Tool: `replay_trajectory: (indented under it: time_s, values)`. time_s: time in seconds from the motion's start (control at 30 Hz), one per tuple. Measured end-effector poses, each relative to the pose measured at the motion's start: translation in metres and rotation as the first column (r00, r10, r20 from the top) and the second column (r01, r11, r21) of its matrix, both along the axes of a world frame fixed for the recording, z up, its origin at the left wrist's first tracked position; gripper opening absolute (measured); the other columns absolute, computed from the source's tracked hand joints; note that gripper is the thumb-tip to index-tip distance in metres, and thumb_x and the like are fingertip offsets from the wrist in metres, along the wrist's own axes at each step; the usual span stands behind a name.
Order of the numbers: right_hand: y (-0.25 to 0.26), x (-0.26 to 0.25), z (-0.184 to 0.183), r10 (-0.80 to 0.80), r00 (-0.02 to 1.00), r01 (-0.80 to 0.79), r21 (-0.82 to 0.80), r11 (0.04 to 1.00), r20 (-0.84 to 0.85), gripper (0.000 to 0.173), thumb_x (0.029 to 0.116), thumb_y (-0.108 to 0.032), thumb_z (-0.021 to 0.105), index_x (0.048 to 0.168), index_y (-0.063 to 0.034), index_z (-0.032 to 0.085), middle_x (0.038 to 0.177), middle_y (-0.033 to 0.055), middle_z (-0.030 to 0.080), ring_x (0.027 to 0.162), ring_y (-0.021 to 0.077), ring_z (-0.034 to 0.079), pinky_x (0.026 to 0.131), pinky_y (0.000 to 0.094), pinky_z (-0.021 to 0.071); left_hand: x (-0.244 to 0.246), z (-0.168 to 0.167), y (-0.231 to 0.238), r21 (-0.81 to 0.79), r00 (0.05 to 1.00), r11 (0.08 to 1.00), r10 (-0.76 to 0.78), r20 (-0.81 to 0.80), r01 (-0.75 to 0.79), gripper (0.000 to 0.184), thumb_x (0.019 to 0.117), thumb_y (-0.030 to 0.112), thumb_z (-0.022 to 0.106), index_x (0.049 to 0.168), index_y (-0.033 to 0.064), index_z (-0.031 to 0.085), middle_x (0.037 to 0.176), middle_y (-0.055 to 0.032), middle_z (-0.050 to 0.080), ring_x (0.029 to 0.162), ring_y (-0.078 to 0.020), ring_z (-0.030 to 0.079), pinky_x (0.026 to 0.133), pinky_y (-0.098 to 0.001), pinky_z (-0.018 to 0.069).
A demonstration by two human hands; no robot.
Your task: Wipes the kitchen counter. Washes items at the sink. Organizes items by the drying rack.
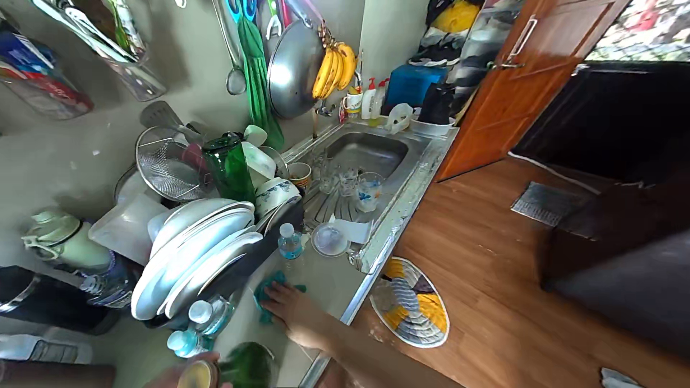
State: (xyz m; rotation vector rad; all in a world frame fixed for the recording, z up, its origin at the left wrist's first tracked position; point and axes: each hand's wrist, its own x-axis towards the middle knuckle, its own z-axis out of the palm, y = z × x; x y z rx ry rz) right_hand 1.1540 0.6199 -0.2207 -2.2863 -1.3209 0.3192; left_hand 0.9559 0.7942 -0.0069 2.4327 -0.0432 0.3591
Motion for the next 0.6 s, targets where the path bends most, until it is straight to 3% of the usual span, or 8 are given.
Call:
replay_trajectory:
  time_s: [0.17, 0.27, 0.3, 0.37, 0.4, 0.43, 0.5, 0.6]
  values:
    - [-0.085, 0.010, -0.016, 0.071, 0.989, -0.086, 0.109, 0.990, 0.127, 0.040, 0.1081, -0.028, 0.045, 0.144, -0.0193, 0.059, 0.160, 0.0087, 0.045, 0.153, 0.0289, 0.033, 0.125, 0.0521, 0.0275, 0.030, 0.007, -0.027, 0.107, 0.983, 0.978, 0.181, 0.010, -0.181, 0.036, 0.0914, 0.035, 0.077, 0.109, 0.0047, 0.075, 0.102, -0.0114, 0.076, 0.093, -0.0177, 0.073, 0.084, -0.0400, 0.0606]
    - [-0.114, 0.032, -0.005, 0.117, 0.984, -0.095, 0.165, 0.982, -0.133, 0.046, 0.1064, -0.036, 0.048, 0.145, -0.0149, 0.058, 0.159, 0.0106, 0.045, 0.153, 0.0273, 0.032, 0.126, 0.0497, 0.0236, 0.041, 0.006, -0.038, 0.170, 0.955, 0.940, 0.298, 0.006, -0.294, 0.035, 0.0896, 0.039, 0.077, 0.108, 0.0095, 0.076, 0.100, -0.0065, 0.076, 0.090, -0.0151, 0.073, 0.080, -0.0410, 0.0609]
    - [-0.117, 0.040, 0.006, 0.072, 0.962, -0.009, 0.235, 0.972, -0.263, 0.048, 0.1044, -0.040, 0.052, 0.142, -0.0110, 0.060, 0.155, 0.0126, 0.049, 0.149, 0.0260, 0.039, 0.124, 0.0464, 0.0302, 0.043, 0.008, -0.040, 0.173, 0.948, 0.934, 0.318, 0.003, -0.314, 0.036, 0.0887, 0.040, 0.078, 0.108, 0.0100, 0.076, 0.102, -0.0062, 0.076, 0.091, -0.0149, 0.073, 0.081, -0.0412, 0.0607]
    - [-0.110, 0.061, 0.033, -0.063, 0.910, 0.225, 0.359, 0.906, -0.410, 0.052, 0.0978, -0.040, 0.064, 0.134, -0.0027, 0.060, 0.142, 0.0189, 0.057, 0.133, 0.0292, 0.055, 0.110, 0.0466, 0.0475, 0.044, 0.009, -0.044, 0.171, 0.932, 0.919, 0.362, -0.009, -0.356, 0.041, 0.0862, 0.041, 0.080, 0.113, 0.0102, 0.075, 0.107, -0.0066, 0.076, 0.096, -0.0157, 0.073, 0.085, -0.0425, 0.0598]
    - [-0.103, 0.072, 0.047, -0.124, 0.888, 0.306, 0.370, 0.877, -0.442, 0.058, 0.0950, -0.042, 0.068, 0.135, -0.0009, 0.058, 0.139, 0.0203, 0.058, 0.129, 0.0311, 0.057, 0.107, 0.0476, 0.0498, 0.042, 0.010, -0.048, 0.170, 0.919, 0.907, 0.394, -0.021, -0.385, 0.048, 0.0842, 0.042, 0.082, 0.119, 0.0101, 0.074, 0.111, -0.0068, 0.076, 0.098, -0.0162, 0.072, 0.087, -0.0437, 0.0594]
    - [-0.093, 0.084, 0.056, -0.170, 0.875, 0.352, 0.354, 0.866, -0.454, 0.065, 0.0916, -0.045, 0.072, 0.138, -0.0024, 0.056, 0.139, 0.0192, 0.058, 0.129, 0.0309, 0.056, 0.107, 0.0482, 0.0497, 0.039, 0.010, -0.052, 0.170, 0.901, 0.891, 0.432, -0.037, -0.420, 0.057, 0.0819, 0.044, 0.083, 0.127, 0.0105, 0.071, 0.113, -0.0060, 0.075, 0.099, -0.0158, 0.072, 0.088, -0.0443, 0.0591]
    - [-0.069, 0.101, 0.058, -0.215, 0.892, 0.349, 0.302, 0.887, -0.397, 0.082, 0.0846, -0.053, 0.077, 0.147, -0.0070, 0.050, 0.143, 0.0162, 0.057, 0.133, 0.0310, 0.054, 0.111, 0.0516, 0.0452, 0.027, 0.007, -0.059, 0.154, 0.860, 0.853, 0.509, -0.038, -0.499, 0.073, 0.0768, 0.046, 0.085, 0.136, 0.0089, 0.064, 0.103, -0.0019, 0.075, 0.087, -0.0122, 0.070, 0.080, -0.0403, 0.0590]
    - [-0.042, 0.109, 0.051, -0.230, 0.920, 0.303, 0.201, 0.931, -0.318, 0.086, 0.0821, -0.055, 0.079, 0.149, -0.0103, 0.049, 0.138, 0.0142, 0.061, 0.130, 0.0318, 0.057, 0.112, 0.0534, 0.0428, 0.005, -0.006, -0.061, 0.056, 0.795, 0.793, 0.607, 0.009, -0.606, 0.069, 0.0786, 0.035, 0.085, 0.136, 0.0042, 0.060, 0.091, 0.0008, 0.073, 0.077, -0.0083, 0.067, 0.072, -0.0320, 0.0583]
